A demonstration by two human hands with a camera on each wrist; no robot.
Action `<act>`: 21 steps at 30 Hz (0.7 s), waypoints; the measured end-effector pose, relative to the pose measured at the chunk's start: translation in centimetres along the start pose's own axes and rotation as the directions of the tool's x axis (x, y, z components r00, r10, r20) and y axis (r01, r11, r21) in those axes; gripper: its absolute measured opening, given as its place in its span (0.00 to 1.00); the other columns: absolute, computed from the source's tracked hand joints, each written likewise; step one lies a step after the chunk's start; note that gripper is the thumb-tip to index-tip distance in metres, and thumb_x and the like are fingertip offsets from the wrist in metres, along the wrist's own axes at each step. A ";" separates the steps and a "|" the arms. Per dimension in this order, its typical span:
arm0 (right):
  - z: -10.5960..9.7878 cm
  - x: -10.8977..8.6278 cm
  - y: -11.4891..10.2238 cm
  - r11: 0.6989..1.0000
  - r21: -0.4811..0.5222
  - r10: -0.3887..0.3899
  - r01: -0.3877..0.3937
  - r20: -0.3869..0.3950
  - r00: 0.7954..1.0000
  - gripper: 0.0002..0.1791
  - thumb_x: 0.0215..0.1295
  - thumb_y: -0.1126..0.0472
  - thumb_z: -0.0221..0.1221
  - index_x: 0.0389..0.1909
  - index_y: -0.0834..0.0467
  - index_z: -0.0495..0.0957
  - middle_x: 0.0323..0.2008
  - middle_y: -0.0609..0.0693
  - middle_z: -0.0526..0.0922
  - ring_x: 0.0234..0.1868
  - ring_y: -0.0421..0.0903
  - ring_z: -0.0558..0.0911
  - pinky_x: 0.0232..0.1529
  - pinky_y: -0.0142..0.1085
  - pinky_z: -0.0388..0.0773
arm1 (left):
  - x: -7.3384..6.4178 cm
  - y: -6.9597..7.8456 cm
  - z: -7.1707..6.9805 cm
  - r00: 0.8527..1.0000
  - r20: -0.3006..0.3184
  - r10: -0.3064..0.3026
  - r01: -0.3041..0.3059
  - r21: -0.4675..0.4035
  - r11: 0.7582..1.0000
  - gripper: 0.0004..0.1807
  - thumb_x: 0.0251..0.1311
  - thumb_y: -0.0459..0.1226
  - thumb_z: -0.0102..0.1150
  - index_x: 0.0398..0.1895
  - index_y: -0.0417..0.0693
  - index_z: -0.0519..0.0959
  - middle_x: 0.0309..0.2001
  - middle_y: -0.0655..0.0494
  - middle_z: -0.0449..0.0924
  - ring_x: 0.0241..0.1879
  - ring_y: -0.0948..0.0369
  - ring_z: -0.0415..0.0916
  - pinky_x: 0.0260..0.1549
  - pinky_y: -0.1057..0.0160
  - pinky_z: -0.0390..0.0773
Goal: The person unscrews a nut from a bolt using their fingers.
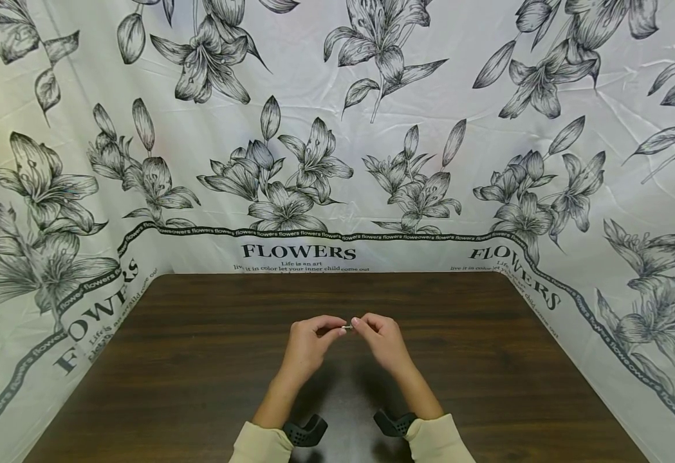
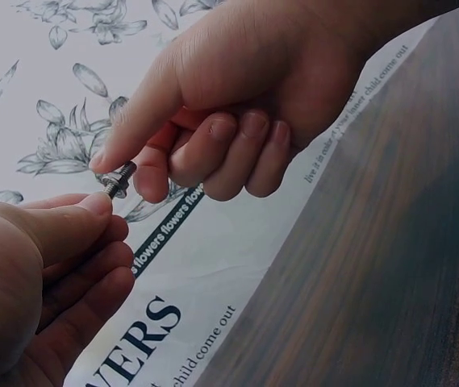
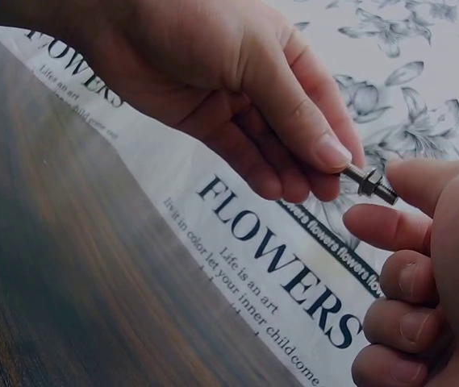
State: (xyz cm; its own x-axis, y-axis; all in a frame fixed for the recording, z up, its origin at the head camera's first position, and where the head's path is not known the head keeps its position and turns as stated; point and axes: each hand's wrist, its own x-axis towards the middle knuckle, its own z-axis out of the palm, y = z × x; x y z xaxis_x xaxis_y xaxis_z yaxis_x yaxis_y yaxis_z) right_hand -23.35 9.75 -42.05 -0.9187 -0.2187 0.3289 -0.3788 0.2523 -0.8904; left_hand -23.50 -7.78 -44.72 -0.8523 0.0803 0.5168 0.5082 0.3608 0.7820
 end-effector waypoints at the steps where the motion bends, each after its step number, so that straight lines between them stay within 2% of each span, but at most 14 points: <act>1: 0.0 0.0 0.0 1.000 -0.001 0.001 -0.001 0.002 1.000 0.13 0.69 0.64 0.58 0.25 0.67 0.79 0.19 0.47 0.71 0.22 0.38 0.65 0.26 0.31 0.62 | 0.0 0.0 0.0 1.000 0.000 0.000 0.000 0.002 1.000 0.05 0.53 0.34 0.70 0.34 0.47 0.87 0.30 0.61 0.85 0.30 0.64 0.80 0.30 0.60 0.81; 7: 0.0 0.0 0.1 1.000 0.021 -0.009 0.009 0.016 1.000 0.12 0.69 0.65 0.58 0.25 0.64 0.80 0.23 0.61 0.77 0.23 0.39 0.67 0.27 0.31 0.65 | 0.0 -0.3 0.0 1.000 0.002 0.008 -0.008 0.009 1.000 0.04 0.53 0.34 0.70 0.33 0.48 0.87 0.30 0.62 0.85 0.29 0.65 0.80 0.30 0.60 0.81; 9: 0.0 0.0 0.0 0.999 0.030 -0.015 0.015 0.018 1.000 0.12 0.68 0.65 0.59 0.25 0.65 0.80 0.23 0.59 0.78 0.24 0.39 0.68 0.27 0.31 0.66 | 0.0 -0.2 0.0 1.000 0.003 0.010 -0.010 0.011 1.000 0.04 0.53 0.34 0.70 0.33 0.48 0.87 0.30 0.62 0.85 0.29 0.65 0.80 0.30 0.60 0.81; 14: 0.0 0.0 -0.1 0.999 0.042 -0.024 0.023 0.015 1.000 0.11 0.68 0.67 0.59 0.26 0.66 0.81 0.23 0.47 0.78 0.25 0.39 0.70 0.28 0.31 0.68 | 0.0 0.0 0.0 1.000 0.003 0.011 -0.011 0.014 1.000 0.05 0.53 0.33 0.71 0.33 0.46 0.87 0.30 0.61 0.85 0.29 0.63 0.80 0.30 0.64 0.80; 18: 0.0 0.0 -0.1 0.999 0.042 -0.029 0.028 0.016 0.999 0.10 0.67 0.67 0.59 0.28 0.69 0.81 0.24 0.46 0.79 0.25 0.38 0.70 0.27 0.31 0.68 | 0.1 0.0 0.0 1.000 -0.001 0.013 -0.013 0.016 1.000 0.05 0.53 0.32 0.71 0.33 0.46 0.87 0.30 0.61 0.85 0.29 0.62 0.80 0.29 0.66 0.80; 21: 0.0 0.0 0.0 0.998 0.043 -0.042 0.041 0.019 0.999 0.09 0.66 0.67 0.60 0.30 0.71 0.81 0.21 0.45 0.76 0.23 0.38 0.68 0.25 0.30 0.65 | 0.1 0.0 0.0 1.000 -0.006 0.013 -0.013 0.016 1.000 0.05 0.52 0.31 0.71 0.33 0.46 0.87 0.30 0.61 0.85 0.29 0.64 0.80 0.29 0.63 0.80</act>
State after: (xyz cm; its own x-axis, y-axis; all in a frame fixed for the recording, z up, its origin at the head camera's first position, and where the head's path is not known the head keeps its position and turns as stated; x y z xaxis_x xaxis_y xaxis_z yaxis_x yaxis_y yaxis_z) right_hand -23.36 9.77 -41.99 -0.8996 -0.2474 0.3600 -0.4112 0.2019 -0.8889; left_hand -23.65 -7.81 -44.67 -0.8449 0.0792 0.5291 0.5171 0.3749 0.7695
